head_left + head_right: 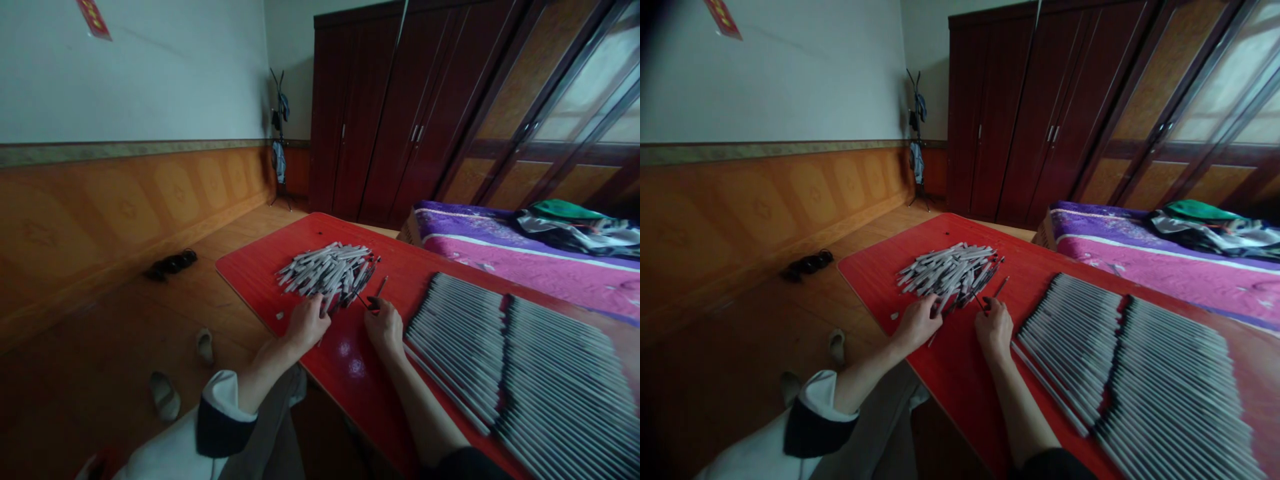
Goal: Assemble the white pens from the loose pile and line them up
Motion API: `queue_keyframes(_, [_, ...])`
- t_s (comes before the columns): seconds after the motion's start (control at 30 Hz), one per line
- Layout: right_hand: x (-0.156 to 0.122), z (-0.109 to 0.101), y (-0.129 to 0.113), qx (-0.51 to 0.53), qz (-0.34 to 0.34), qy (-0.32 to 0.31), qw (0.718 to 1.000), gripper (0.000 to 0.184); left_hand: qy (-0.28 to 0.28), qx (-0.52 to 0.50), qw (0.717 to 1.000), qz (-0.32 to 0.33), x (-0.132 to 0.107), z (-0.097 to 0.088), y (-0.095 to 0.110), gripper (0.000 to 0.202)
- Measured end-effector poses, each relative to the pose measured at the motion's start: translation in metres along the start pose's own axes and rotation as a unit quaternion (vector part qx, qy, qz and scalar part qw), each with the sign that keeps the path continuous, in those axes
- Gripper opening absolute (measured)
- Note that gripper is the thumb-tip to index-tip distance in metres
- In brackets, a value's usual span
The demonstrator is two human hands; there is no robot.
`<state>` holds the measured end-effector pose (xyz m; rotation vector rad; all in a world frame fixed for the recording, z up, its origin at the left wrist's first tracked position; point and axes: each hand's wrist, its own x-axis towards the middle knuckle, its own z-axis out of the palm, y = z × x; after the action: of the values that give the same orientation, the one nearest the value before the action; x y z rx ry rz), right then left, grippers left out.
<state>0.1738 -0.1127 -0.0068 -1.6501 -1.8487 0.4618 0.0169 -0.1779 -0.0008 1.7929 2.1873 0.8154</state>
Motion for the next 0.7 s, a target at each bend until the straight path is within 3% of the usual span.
queue_keyframes(0.1, [-0.001,0.002,0.002,0.032,-0.011,0.017,0.999,0.043,0.052,-0.045,0.997,0.028,-0.010,0.006,0.006,0.034])
queue_keyframes(0.2, [0.000,0.004,0.002,0.165,-0.033,0.053,0.984,0.045,0.102,-0.187,0.976,0.054,-0.011,0.007,0.008,0.033])
queue_keyframes(0.27, [0.001,0.006,0.001,0.291,-0.039,0.027,0.956,0.044,0.128,-0.333,0.933,0.038,-0.005,0.006,0.003,0.030])
queue_keyframes(0.33, [0.001,0.009,-0.002,0.394,-0.030,-0.051,0.917,0.040,0.162,-0.473,0.866,-0.006,0.003,0.005,-0.004,0.027])
queue_keyframes(0.4, [0.000,0.011,-0.005,0.450,-0.019,-0.123,0.884,0.036,0.201,-0.570,0.795,-0.053,0.010,0.006,-0.012,0.027])
queue_keyframes(0.47, [-0.003,0.012,-0.008,0.473,-0.020,-0.161,0.866,0.033,0.228,-0.621,0.745,-0.084,0.013,0.008,-0.020,0.027])
queue_keyframes(0.57, [-0.007,0.011,-0.011,0.467,-0.035,-0.195,0.862,0.034,0.260,-0.649,0.707,-0.103,0.012,0.011,-0.026,0.025])
queue_keyframes(0.7, [-0.009,0.010,-0.013,0.445,-0.043,-0.202,0.871,0.033,0.283,-0.664,0.683,-0.111,0.011,0.012,-0.028,0.024])
